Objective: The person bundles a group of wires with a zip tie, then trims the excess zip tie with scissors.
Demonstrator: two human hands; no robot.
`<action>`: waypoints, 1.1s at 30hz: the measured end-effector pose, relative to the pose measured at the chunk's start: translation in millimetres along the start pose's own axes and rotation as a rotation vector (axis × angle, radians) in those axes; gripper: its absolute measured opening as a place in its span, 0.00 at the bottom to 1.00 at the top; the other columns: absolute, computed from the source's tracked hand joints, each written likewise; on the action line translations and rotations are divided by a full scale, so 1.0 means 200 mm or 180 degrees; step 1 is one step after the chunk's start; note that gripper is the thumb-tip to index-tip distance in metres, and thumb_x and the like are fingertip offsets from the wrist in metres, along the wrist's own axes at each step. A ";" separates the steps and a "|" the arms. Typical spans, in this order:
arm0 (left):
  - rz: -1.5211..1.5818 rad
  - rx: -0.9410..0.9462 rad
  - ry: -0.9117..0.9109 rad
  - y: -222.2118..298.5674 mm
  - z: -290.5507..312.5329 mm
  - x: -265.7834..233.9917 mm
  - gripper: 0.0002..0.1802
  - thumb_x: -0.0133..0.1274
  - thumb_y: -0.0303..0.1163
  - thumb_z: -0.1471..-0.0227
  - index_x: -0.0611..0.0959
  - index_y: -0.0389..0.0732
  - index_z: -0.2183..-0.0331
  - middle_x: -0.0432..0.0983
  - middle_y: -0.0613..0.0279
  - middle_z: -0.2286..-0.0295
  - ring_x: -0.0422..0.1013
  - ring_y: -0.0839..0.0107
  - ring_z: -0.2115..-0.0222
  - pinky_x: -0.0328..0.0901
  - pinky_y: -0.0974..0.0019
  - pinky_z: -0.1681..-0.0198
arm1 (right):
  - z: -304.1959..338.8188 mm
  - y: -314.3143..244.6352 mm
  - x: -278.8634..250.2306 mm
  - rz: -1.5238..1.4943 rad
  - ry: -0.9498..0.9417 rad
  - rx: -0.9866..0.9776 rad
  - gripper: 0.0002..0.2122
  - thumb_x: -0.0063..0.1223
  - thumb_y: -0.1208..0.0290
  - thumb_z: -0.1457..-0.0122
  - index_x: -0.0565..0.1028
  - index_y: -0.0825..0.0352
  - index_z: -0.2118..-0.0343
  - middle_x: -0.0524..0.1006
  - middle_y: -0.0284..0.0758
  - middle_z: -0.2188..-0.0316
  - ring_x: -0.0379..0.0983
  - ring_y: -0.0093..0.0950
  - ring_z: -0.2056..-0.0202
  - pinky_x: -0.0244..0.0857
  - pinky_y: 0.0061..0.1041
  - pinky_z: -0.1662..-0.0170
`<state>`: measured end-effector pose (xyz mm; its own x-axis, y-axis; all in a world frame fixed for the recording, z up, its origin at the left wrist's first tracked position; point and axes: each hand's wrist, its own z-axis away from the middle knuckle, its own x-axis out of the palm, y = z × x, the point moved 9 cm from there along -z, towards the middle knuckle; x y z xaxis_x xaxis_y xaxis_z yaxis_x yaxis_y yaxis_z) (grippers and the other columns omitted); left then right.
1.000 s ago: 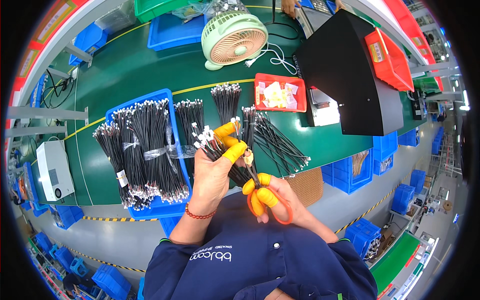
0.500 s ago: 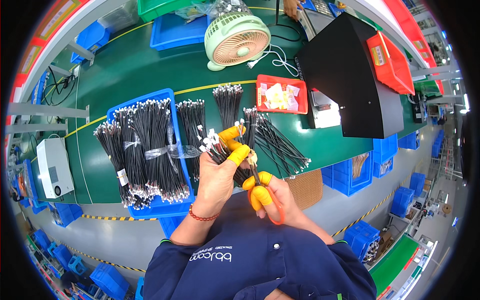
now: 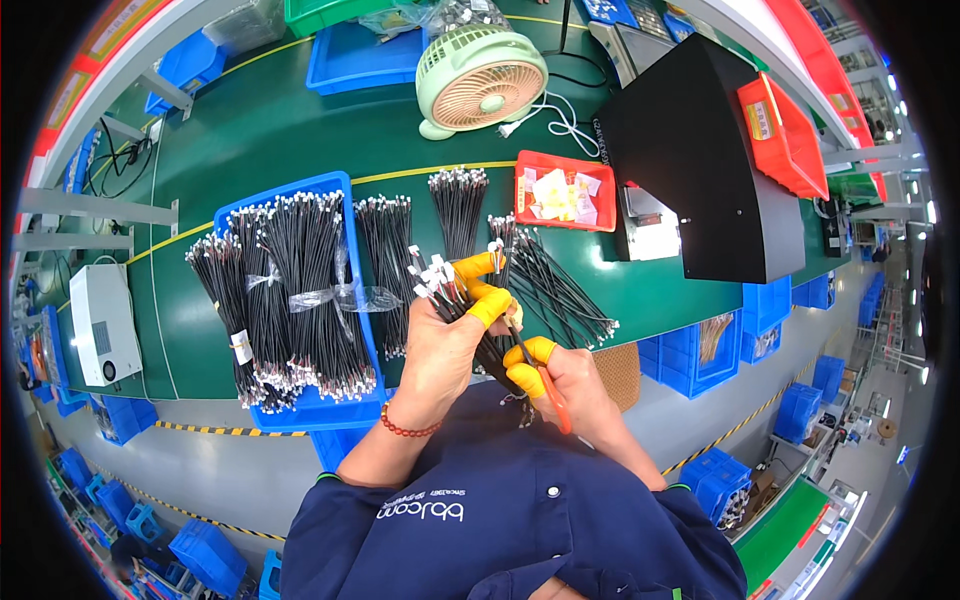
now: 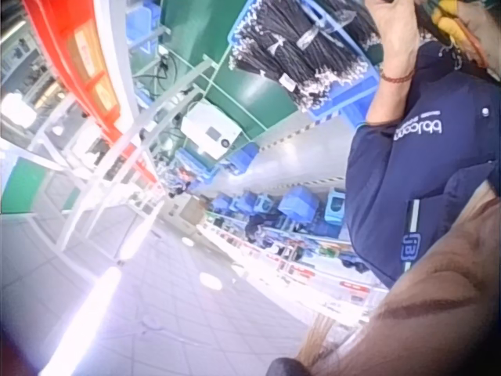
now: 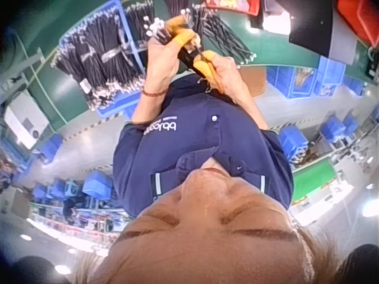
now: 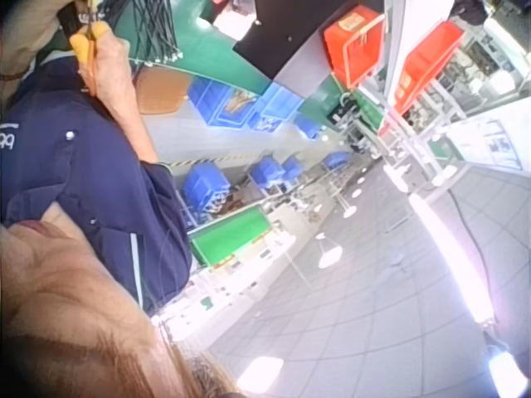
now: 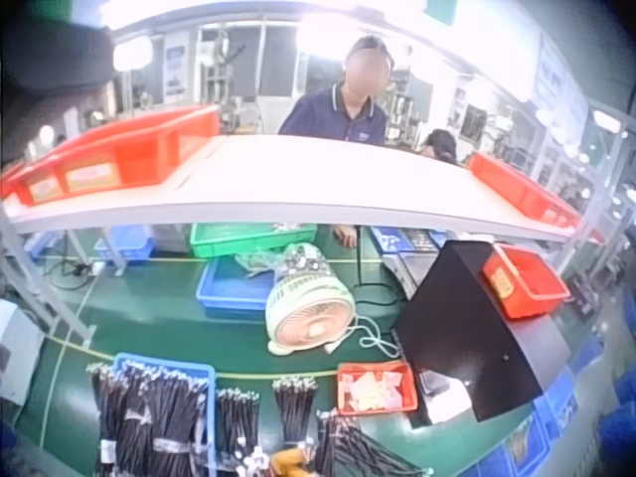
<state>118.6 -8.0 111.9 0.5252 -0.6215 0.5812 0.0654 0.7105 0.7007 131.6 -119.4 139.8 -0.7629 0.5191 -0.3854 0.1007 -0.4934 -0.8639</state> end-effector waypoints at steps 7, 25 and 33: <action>0.0075 -0.0065 0.0008 -0.02 0.00 0.01 0.16 0.49 0.19 0.59 0.73 0.34 0.63 0.72 0.60 0.77 0.68 0.75 0.79 0.63 0.76 0.76 | 0.02 -0.02 -0.02 0.0046 0.0301 -0.0371 0.06 0.50 0.72 0.51 0.71 0.69 0.73 0.71 0.36 0.85 0.69 0.29 0.84 0.62 0.22 0.79; 0.0677 -0.0687 -0.0204 -0.09 0.00 0.05 0.12 0.47 0.21 0.56 0.72 0.34 0.64 0.71 0.59 0.79 0.68 0.72 0.79 0.63 0.73 0.76 | 0.01 0.01 0.01 -0.0281 0.0584 -0.0435 0.07 0.50 0.74 0.51 0.66 0.71 0.75 0.66 0.37 0.88 0.65 0.31 0.88 0.58 0.22 0.84; 0.0949 -0.0671 -0.0064 -0.12 -0.01 0.03 0.12 0.47 0.22 0.56 0.72 0.35 0.64 0.71 0.58 0.77 0.69 0.70 0.78 0.67 0.70 0.74 | 0.00 0.03 0.01 -0.0754 0.0740 -0.0248 0.07 0.45 0.70 0.46 0.69 0.69 0.73 0.65 0.27 0.88 0.59 0.15 0.87 0.53 0.14 0.84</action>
<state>121.9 -28.2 99.2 0.5309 -0.3816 0.7566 0.0863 0.9126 0.3997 129.7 -122.0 133.0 -0.6059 0.7625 -0.2270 -0.0066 -0.2902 -0.9570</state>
